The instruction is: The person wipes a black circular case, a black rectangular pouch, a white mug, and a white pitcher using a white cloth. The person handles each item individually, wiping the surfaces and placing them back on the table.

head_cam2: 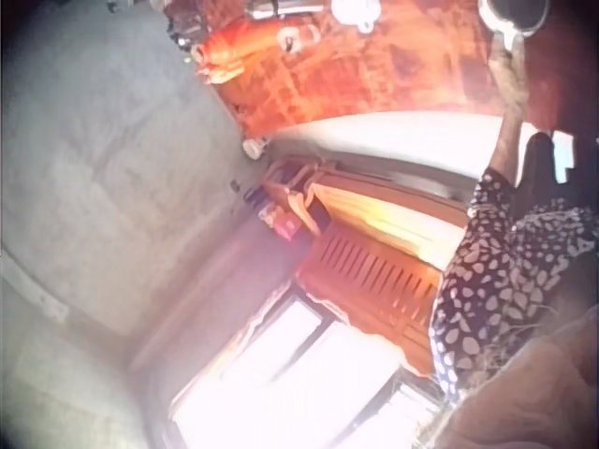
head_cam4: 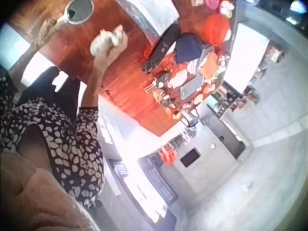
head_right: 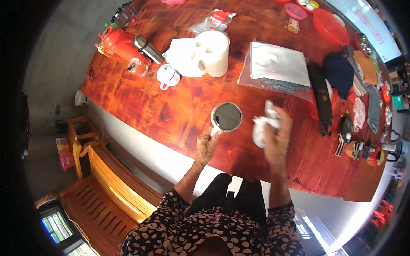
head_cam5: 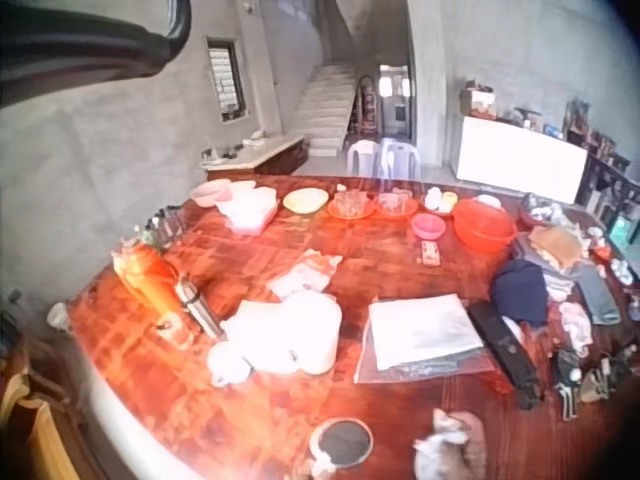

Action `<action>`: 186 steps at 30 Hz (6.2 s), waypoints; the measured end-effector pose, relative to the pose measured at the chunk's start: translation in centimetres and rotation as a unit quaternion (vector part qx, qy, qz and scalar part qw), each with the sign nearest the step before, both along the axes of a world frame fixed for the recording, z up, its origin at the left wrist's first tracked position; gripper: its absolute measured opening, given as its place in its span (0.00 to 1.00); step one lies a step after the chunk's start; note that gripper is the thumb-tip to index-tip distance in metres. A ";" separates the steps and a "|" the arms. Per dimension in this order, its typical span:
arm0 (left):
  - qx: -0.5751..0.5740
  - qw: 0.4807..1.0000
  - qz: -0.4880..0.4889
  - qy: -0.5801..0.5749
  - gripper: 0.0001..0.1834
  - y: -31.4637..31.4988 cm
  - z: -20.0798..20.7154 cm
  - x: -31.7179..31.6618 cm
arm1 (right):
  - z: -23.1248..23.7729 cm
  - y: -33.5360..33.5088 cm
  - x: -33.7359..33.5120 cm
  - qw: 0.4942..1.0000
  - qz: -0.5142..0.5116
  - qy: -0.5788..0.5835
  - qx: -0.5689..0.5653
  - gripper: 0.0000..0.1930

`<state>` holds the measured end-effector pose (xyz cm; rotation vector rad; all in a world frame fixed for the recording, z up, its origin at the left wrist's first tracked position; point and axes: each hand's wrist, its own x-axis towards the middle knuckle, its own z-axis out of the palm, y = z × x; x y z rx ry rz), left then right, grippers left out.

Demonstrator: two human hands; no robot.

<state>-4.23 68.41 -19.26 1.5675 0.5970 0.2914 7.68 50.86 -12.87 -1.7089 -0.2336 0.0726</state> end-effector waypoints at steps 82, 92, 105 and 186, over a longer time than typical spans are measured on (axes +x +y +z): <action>-0.299 0.891 0.042 -0.338 0.10 -11.5 20.5 -5.8 | 17.3 -4.3 -3.3 0.918 0.288 0.053 0.268 0.19; -0.313 0.887 0.027 -0.340 0.09 -10.3 21.1 -4.6 | 17.4 -3.8 -9.3 0.887 0.072 -0.455 0.043 0.18; -0.337 0.874 -0.062 -0.344 0.13 -9.9 21.8 -5.7 | 19.7 -6.2 -4.1 0.882 0.320 0.118 0.327 0.19; -0.474 0.830 0.009 -0.294 0.27 -10.5 19.9 -6.7 | 20.7 -5.0 -8.0 0.896 0.391 -0.120 0.173 0.16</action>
